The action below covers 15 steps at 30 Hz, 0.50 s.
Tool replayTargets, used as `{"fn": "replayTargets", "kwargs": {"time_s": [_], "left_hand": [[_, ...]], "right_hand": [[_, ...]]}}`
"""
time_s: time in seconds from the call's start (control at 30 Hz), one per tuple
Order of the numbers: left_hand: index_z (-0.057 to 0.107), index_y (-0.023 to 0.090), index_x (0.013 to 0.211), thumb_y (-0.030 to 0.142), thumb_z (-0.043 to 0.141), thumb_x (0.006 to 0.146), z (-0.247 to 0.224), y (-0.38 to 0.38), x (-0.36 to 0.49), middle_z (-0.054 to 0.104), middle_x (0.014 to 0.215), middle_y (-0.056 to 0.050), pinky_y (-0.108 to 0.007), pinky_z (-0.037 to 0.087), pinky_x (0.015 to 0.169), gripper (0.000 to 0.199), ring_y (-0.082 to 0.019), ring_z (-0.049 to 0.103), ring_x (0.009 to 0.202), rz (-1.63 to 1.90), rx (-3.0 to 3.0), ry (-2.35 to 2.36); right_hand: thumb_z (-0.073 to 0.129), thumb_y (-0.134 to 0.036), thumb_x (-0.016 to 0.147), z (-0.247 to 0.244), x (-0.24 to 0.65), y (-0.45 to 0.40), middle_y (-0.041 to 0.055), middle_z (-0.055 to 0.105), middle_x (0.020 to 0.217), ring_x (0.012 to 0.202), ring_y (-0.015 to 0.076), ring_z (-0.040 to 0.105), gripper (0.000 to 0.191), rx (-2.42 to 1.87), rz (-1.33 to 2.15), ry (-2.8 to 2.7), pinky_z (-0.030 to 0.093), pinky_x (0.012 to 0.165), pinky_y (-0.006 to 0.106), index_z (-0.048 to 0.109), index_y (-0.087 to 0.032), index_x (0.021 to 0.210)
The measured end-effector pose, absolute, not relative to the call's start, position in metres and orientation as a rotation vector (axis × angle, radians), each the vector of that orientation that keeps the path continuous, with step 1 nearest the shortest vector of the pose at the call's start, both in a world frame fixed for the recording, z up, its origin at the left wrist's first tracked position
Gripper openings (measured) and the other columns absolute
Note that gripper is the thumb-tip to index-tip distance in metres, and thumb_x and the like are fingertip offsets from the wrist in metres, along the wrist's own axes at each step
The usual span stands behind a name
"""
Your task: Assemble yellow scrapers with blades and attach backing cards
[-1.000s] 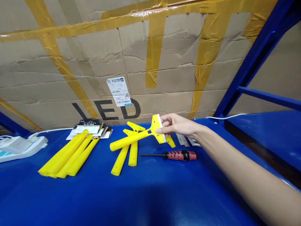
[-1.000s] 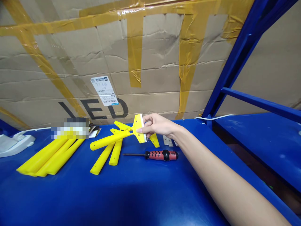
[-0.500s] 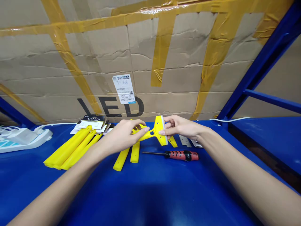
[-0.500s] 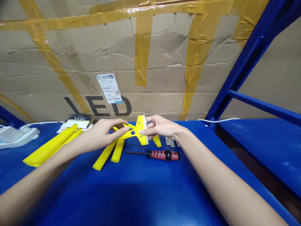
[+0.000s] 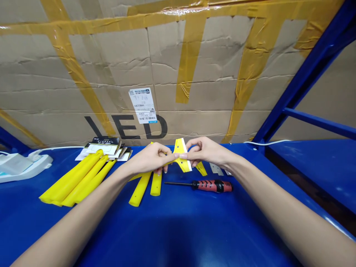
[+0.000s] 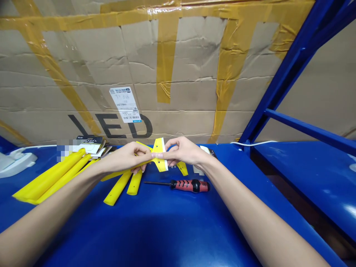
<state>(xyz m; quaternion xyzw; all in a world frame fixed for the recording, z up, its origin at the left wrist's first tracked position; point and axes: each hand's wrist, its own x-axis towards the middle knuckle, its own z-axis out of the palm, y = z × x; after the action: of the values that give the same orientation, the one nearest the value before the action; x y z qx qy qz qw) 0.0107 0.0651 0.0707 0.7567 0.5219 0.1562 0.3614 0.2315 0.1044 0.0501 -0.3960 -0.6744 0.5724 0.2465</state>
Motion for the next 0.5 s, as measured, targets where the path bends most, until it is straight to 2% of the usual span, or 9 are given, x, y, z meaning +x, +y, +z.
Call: {"fn": "replayTargets", "kwargs": {"time_s": [0.07,0.13,0.2,0.3,0.4,0.5], "left_hand": [[0.056,0.019,0.059,0.053,0.061,0.089,0.071,0.067,0.009,0.069,0.059,-0.001,-0.023,0.044,0.048,0.046,-0.013,0.057,0.046,0.389,1.949,1.381],[0.058,0.019,0.061,0.054,0.061,0.089,0.072,0.069,0.006,0.072,0.062,-0.002,-0.024,0.045,0.048,0.044,-0.014,0.058,0.046,0.368,1.967,1.431],[0.061,0.019,0.063,0.053,0.06,0.089,0.073,0.071,0.002,0.073,0.063,-0.002,-0.023,0.045,0.048,0.043,-0.014,0.06,0.046,0.335,1.993,1.469],[0.062,0.019,0.062,0.051,0.06,0.09,0.075,0.073,-0.001,0.07,0.058,-0.001,-0.022,0.044,0.048,0.043,-0.013,0.06,0.046,0.263,2.009,1.491],[0.063,0.018,0.062,0.05,0.059,0.091,0.077,0.073,-0.002,0.069,0.055,0.0,-0.022,0.043,0.048,0.043,-0.013,0.06,0.045,0.218,2.027,1.498],[0.062,0.018,0.061,0.051,0.059,0.09,0.077,0.074,-0.002,0.072,0.059,-0.002,-0.023,0.044,0.049,0.044,-0.013,0.061,0.047,0.193,2.045,1.499]], "right_hand": [[0.078,-0.044,0.08,0.054,0.239,0.108,0.0068,0.077,0.08,0.068,0.015,0.071,0.03,-1.187,1.414,-1.938,0.056,0.065,0.026,0.068,-0.016,0.087],[0.068,-0.034,0.088,0.056,0.246,0.112,0.0079,0.078,0.084,0.07,0.0158,0.072,0.018,-1.273,1.058,-2.177,0.054,0.064,0.026,0.068,-0.016,0.09],[0.069,-0.019,0.082,0.055,0.251,0.115,0.006,0.077,0.083,0.071,0.0156,0.071,0.006,-1.293,0.726,-2.387,0.051,0.065,0.026,0.068,-0.016,0.087],[0.067,-0.003,0.071,0.049,0.248,0.114,0.0012,0.075,0.076,0.069,0.0142,0.067,0.017,-1.269,0.573,-2.526,0.046,0.063,0.025,0.068,-0.018,0.078],[0.063,0.001,0.068,0.042,0.24,0.109,-0.0014,0.072,0.069,0.061,0.0128,0.06,0.021,-1.28,0.491,-2.616,0.037,0.055,0.025,0.065,-0.02,0.074],[0.064,0.0,0.068,0.038,0.235,0.107,-0.0005,0.071,0.069,0.059,0.0133,0.057,0.02,-1.298,0.421,-2.674,0.033,0.053,0.026,0.064,-0.02,0.072]]}}
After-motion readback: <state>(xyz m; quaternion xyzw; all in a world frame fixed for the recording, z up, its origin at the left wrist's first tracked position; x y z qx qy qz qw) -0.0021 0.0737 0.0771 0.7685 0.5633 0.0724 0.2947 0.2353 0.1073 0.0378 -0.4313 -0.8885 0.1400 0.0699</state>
